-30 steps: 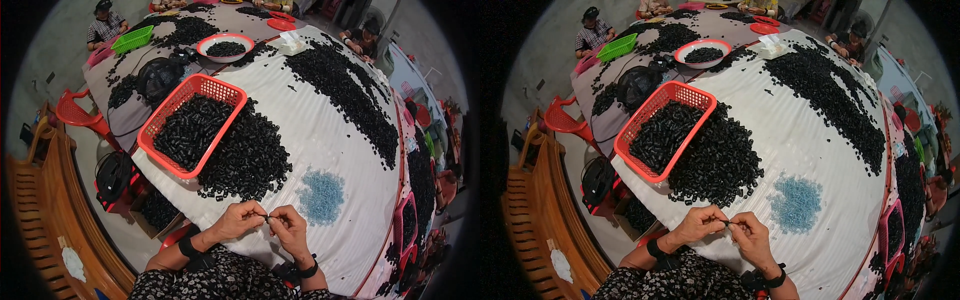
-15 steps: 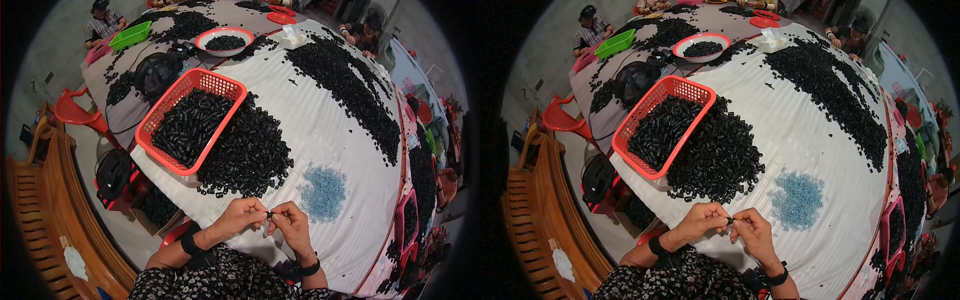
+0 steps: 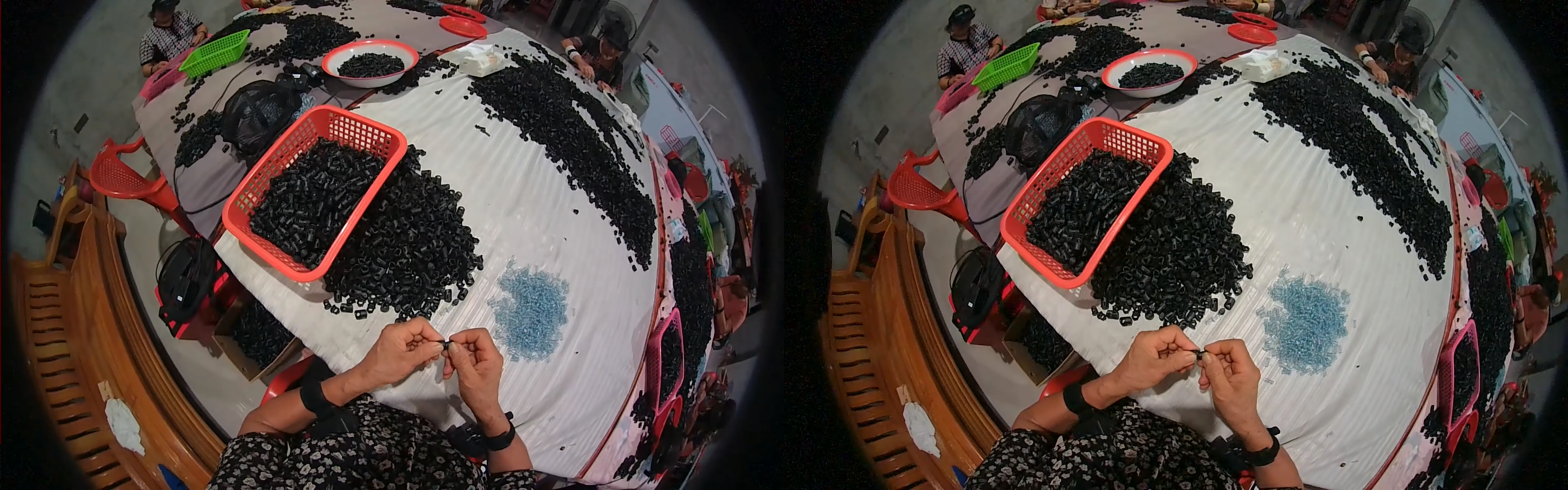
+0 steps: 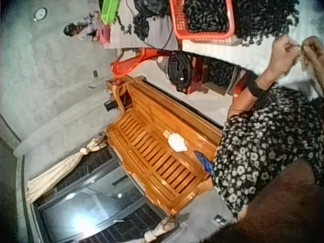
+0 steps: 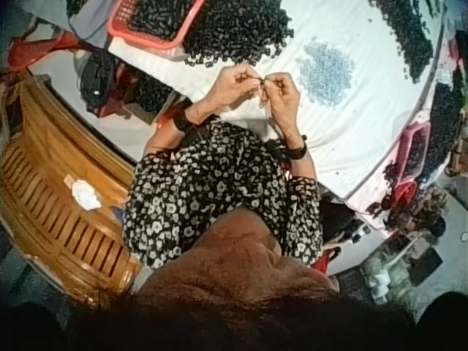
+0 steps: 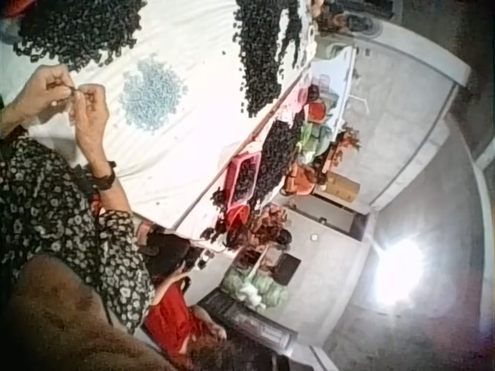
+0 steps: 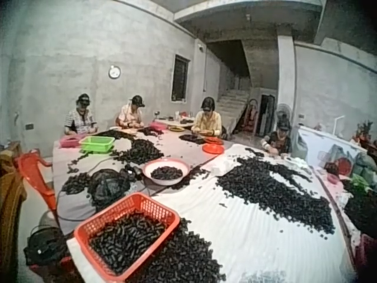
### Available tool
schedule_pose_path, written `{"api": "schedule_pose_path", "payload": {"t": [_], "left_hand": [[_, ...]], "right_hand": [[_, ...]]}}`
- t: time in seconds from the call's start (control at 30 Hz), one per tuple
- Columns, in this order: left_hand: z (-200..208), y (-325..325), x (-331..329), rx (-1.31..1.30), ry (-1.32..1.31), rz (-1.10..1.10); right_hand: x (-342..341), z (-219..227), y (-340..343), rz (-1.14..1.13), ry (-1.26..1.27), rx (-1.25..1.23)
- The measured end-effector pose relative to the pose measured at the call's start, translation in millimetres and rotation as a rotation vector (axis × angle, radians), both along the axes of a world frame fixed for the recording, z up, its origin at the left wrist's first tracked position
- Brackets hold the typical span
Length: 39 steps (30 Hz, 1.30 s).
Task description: Manually assembling and sorting small black shoe components at a large communal work table.
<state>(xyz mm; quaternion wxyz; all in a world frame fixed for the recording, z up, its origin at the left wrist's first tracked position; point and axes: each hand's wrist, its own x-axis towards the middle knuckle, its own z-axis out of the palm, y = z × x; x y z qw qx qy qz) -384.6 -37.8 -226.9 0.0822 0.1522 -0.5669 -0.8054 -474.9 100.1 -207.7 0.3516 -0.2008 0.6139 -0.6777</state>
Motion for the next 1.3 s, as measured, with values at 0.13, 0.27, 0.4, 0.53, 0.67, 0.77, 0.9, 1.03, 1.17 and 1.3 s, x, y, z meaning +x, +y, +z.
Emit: {"api": "schedule_pose_path", "payload": {"t": [0.13,0.27,0.4,0.53,0.67,0.77,0.9,1.03,1.17,1.3], "left_hand": [[1.5,1.0,1.1,-0.139,0.032,0.037],[2.7,0.7,2.7,-0.169,0.054,0.027],[3.9,1.1,3.7,-0.096,0.061,0.000],[1.0,2.9,3.1,-0.075,0.046,-0.003],[7.9,4.7,2.4,-0.207,0.025,0.024],[10.8,4.1,2.1,-0.328,0.073,0.055],[11.0,2.9,1.5,-0.337,0.043,0.036],[10.5,3.3,1.7,-0.317,0.054,0.011],[8.8,2.4,1.5,-0.262,0.036,0.001],[10.8,1.4,1.7,-0.215,0.028,-0.008]], "right_hand": [[6.0,2.9,-0.5,-0.047,0.112,0.068],[1.4,1.8,-3.2,-0.048,0.685,0.139],[0.3,8.5,-3.0,-0.050,0.655,0.123],[3.0,7.5,-0.7,-0.081,0.144,0.140],[5.2,5.5,-2.5,-0.129,0.516,0.124],[1.6,5.6,-2.8,-0.136,0.677,0.072],[-1.0,1.5,-0.9,-0.113,0.590,0.070],[0.1,2.1,1.4,-0.117,0.582,0.073],[-1.6,1.6,-0.4,-0.131,0.573,0.039],[-2.1,3.7,-1.0,-0.108,0.603,0.051]]}}
